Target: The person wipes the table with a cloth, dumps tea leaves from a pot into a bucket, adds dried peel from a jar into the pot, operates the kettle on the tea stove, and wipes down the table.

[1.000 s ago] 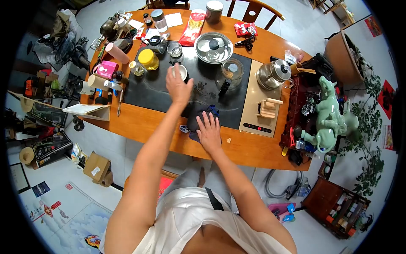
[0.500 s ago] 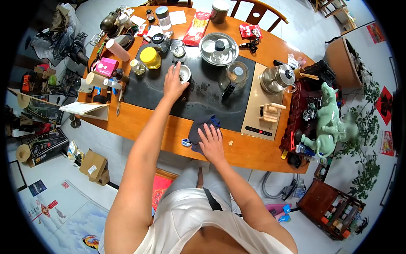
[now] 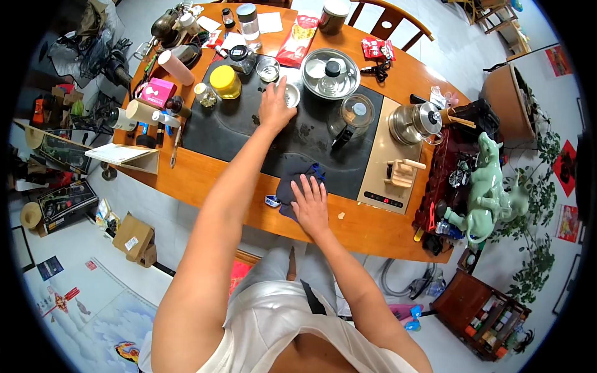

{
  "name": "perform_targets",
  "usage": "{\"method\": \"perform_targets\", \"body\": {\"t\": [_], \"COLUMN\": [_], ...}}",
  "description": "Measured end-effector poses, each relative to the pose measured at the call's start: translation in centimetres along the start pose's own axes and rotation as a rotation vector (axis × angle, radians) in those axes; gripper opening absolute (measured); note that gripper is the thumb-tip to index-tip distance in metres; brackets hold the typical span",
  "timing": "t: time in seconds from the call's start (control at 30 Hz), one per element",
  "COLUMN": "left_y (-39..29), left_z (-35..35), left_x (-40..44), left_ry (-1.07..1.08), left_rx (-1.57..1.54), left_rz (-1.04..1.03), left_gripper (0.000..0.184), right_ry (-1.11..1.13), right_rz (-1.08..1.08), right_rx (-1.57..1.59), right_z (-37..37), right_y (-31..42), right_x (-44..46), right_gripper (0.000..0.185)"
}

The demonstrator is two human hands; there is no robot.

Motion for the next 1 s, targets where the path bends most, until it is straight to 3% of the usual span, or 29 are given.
{"method": "perform_targets", "body": {"t": [0.27,0.43,0.53,0.7,1.0], "left_y": [-0.5,4.5,10.7,19.8,20.4], "left_z": [-0.5,4.3,8.5,11.7,11.6], "left_x": [-0.1,-6.0,-13.1,-22.8,-23.5], "left_ry": [-0.004,-0.258,-0.372,-0.387,-0.374], "left_rx": [-0.159,-0.205,-0.094,0.092,0.245], "left_rz": [-0.06,-0.041,0.031,0.234,0.22], "left_gripper": [0.096,0.075,0.064,0.063,0.064], "right_ry": [-0.01,-0.114,-0.126,-0.105,-0.243], "right_rz": [0.043,-0.033,-0.061,0.09,-0.064], "right_rx": [0.022,-0.038,-0.013,-0.025,-0.073], "right_z": [-0.3,-0.9,-1.2,-3.3,-4.7], "right_y": [0.2,0.1,0.8,3.3,4.1], "right_x": [2.4,6.8,10.5,17.0,26.1], "right_gripper": [0.064,0.061,0.062,0.063,0.068]}}
Point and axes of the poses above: each hand's wrist, its own x-axis towards the middle knuckle, its own z-axis out of the back of the hand, y = z × x, the point moved 10 cm from there along x, towards the middle knuckle, and after that the axes turned 1 degree about z, right-handed, at the moved point
